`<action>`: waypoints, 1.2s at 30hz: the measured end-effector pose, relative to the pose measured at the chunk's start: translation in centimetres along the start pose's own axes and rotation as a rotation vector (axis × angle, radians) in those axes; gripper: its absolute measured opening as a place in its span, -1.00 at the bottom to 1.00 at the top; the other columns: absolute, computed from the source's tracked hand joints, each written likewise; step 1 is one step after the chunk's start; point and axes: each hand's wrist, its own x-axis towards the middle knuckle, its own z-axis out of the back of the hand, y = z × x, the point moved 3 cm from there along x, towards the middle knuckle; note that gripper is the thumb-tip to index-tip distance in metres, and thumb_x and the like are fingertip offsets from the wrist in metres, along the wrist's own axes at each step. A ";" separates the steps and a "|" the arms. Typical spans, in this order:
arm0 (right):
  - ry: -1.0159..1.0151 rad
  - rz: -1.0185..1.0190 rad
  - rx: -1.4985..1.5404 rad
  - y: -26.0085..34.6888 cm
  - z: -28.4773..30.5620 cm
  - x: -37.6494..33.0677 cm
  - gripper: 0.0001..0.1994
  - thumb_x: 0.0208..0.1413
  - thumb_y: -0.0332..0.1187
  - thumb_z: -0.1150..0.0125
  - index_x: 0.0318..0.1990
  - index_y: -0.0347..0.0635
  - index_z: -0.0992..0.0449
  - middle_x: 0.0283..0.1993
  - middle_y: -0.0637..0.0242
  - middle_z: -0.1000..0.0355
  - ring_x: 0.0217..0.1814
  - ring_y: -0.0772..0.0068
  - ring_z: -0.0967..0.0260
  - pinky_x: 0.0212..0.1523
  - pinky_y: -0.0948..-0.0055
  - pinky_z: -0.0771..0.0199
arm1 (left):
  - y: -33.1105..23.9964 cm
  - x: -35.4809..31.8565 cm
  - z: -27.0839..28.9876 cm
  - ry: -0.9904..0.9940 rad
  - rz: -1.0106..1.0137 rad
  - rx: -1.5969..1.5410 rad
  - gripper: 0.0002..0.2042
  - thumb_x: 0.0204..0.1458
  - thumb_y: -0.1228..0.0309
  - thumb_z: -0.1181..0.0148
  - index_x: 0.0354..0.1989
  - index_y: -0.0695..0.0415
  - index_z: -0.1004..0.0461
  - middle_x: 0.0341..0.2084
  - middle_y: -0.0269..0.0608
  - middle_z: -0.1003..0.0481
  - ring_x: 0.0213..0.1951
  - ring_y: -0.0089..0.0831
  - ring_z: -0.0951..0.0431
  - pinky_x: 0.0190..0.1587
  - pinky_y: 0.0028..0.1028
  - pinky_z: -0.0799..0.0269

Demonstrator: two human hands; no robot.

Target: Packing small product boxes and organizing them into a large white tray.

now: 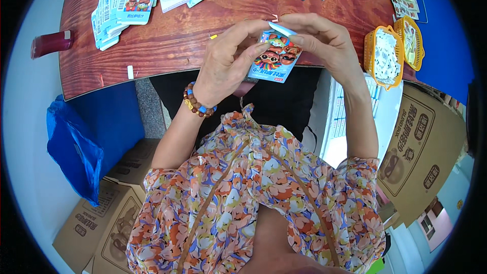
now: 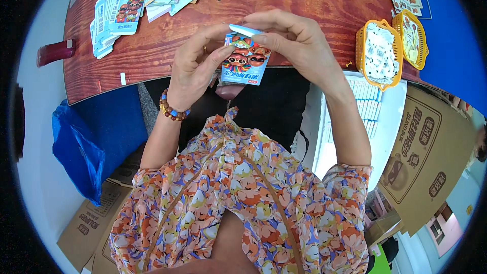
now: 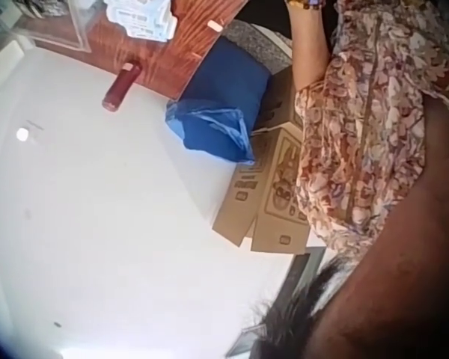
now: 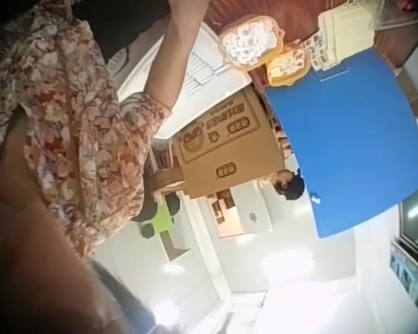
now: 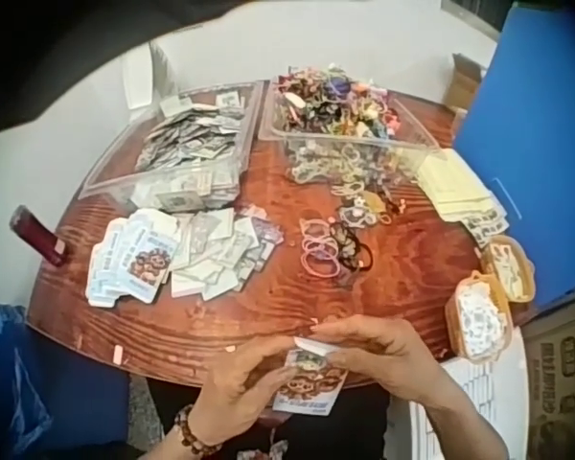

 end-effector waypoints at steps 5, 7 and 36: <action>0.030 -0.063 -0.114 0.0 0.6 -0.3 -0.72 0.22 -0.51 -0.20 0.07 -0.30 -0.58 -0.07 0.31 -0.61 -0.03 0.58 -0.53 0.04 0.55 -0.51 | -0.4 -0.3 -0.5 0.021 -0.002 0.060 -0.66 0.13 0.57 -0.23 0.07 0.19 -0.34 -0.28 -0.13 -0.58 -0.25 -0.42 -0.65 -0.22 -0.44 -0.56; 0.021 -0.074 -0.130 0.2 0.8 -0.2 -0.74 0.21 -0.51 -0.21 0.04 -0.31 -0.60 -0.12 0.32 -0.63 -0.08 0.60 -0.54 0.01 0.56 -0.53 | -0.1 -0.4 -0.7 0.032 0.001 0.087 -0.66 0.12 0.59 -0.23 0.06 0.20 -0.33 -0.28 -0.12 -0.58 -0.25 -0.42 -0.65 -0.22 -0.45 -0.55; -0.173 0.121 -0.488 -0.8 -1.1 -4.6 -0.61 0.11 -0.51 -0.29 0.14 -0.25 -0.54 0.17 0.19 -0.51 0.19 0.29 -0.47 0.16 0.39 -0.48 | 0.8 -0.5 -1.8 0.008 -0.048 0.070 -0.74 0.11 0.53 -0.24 -0.01 0.16 -0.52 -0.33 -0.19 -0.55 -0.28 -0.41 -0.60 -0.25 -0.45 -0.50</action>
